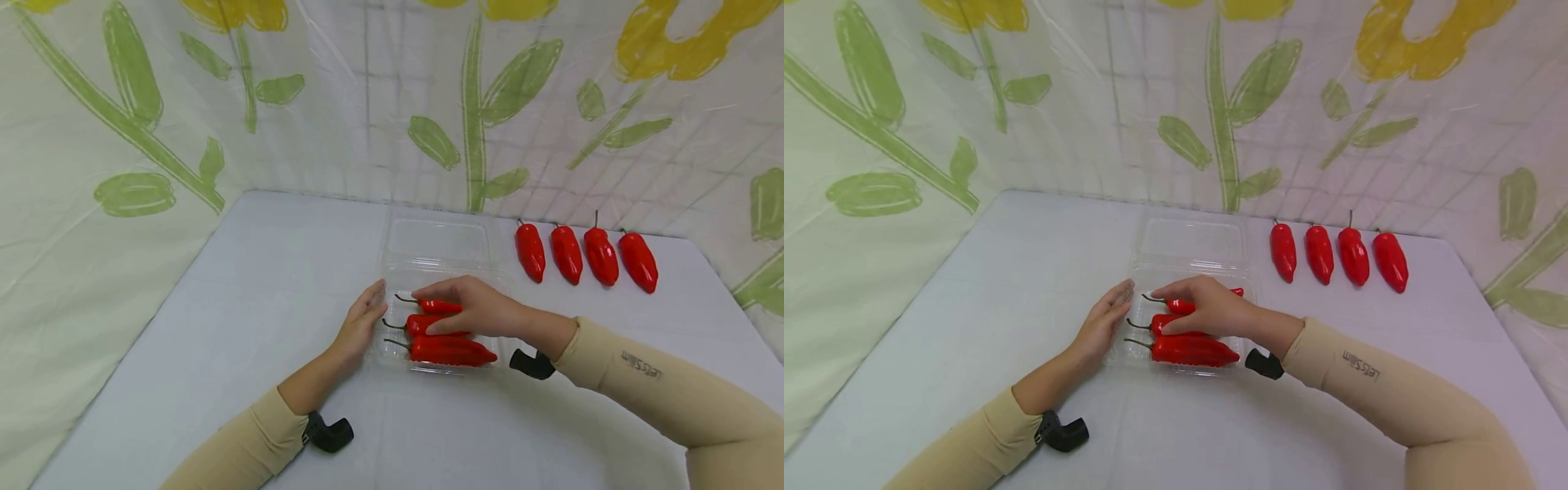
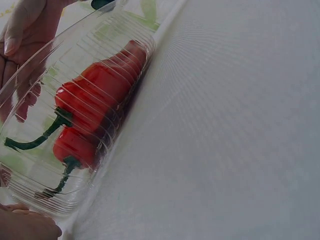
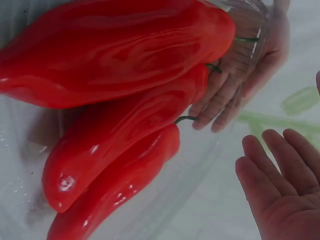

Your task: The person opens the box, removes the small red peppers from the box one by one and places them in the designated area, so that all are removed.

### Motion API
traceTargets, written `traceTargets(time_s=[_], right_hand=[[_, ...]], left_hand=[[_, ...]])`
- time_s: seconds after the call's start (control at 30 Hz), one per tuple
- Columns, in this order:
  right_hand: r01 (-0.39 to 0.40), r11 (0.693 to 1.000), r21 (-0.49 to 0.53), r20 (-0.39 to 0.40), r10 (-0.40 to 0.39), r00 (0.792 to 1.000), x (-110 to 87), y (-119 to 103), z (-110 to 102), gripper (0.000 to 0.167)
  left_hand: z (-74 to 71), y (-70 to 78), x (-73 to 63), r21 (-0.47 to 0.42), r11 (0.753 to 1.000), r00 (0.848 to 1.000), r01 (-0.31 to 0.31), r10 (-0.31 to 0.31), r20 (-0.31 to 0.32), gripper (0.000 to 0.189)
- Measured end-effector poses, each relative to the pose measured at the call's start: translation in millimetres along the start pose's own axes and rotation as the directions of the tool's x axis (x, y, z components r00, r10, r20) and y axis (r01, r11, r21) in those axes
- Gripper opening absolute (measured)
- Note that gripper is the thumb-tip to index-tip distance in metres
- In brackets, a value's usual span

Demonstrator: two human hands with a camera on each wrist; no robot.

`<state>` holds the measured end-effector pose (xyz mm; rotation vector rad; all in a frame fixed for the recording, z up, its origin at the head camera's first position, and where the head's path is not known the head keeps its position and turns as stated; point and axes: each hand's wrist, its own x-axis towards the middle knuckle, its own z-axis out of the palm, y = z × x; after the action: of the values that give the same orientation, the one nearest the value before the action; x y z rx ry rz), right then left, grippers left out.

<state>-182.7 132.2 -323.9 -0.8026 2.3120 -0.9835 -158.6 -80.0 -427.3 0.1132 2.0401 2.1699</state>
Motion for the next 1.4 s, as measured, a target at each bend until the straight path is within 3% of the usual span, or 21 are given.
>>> traceTargets(time_s=[0.43,0.67,0.8,0.93,1.13,1.4], right_hand=[[-0.021,0.993,-0.115,0.104,0.033,0.994,7.9,3.7,8.4,0.055],[0.010,0.988,-0.151,0.162,0.015,0.987,12.3,7.3,9.3,0.051],[-0.016,0.982,-0.186,0.166,0.047,0.985,13.3,7.2,10.0,0.046],[-0.031,0.964,-0.264,0.178,0.081,0.981,12.4,5.2,11.6,0.043],[-0.075,0.920,-0.385,0.206,0.165,0.964,11.6,2.8,15.4,0.051],[-0.071,0.899,-0.432,0.244,0.192,0.951,13.2,4.7,17.3,0.056]], left_hand=[[2.5,0.8,0.0,0.014,1.000,1.000,0.008,-0.008,-0.011,0.051],[2.6,0.4,1.5,0.026,0.999,1.000,-0.027,0.028,-0.012,0.051],[2.0,-0.2,2.4,0.026,0.998,0.999,-0.049,0.049,-0.006,0.051],[1.4,-0.1,2.5,0.028,0.998,0.999,-0.050,0.050,-0.004,0.051],[-0.2,-0.8,2.7,0.035,0.998,0.999,-0.049,0.049,0.001,0.052],[-0.4,-0.5,0.5,0.039,0.998,0.999,-0.044,0.044,-0.009,0.051]])
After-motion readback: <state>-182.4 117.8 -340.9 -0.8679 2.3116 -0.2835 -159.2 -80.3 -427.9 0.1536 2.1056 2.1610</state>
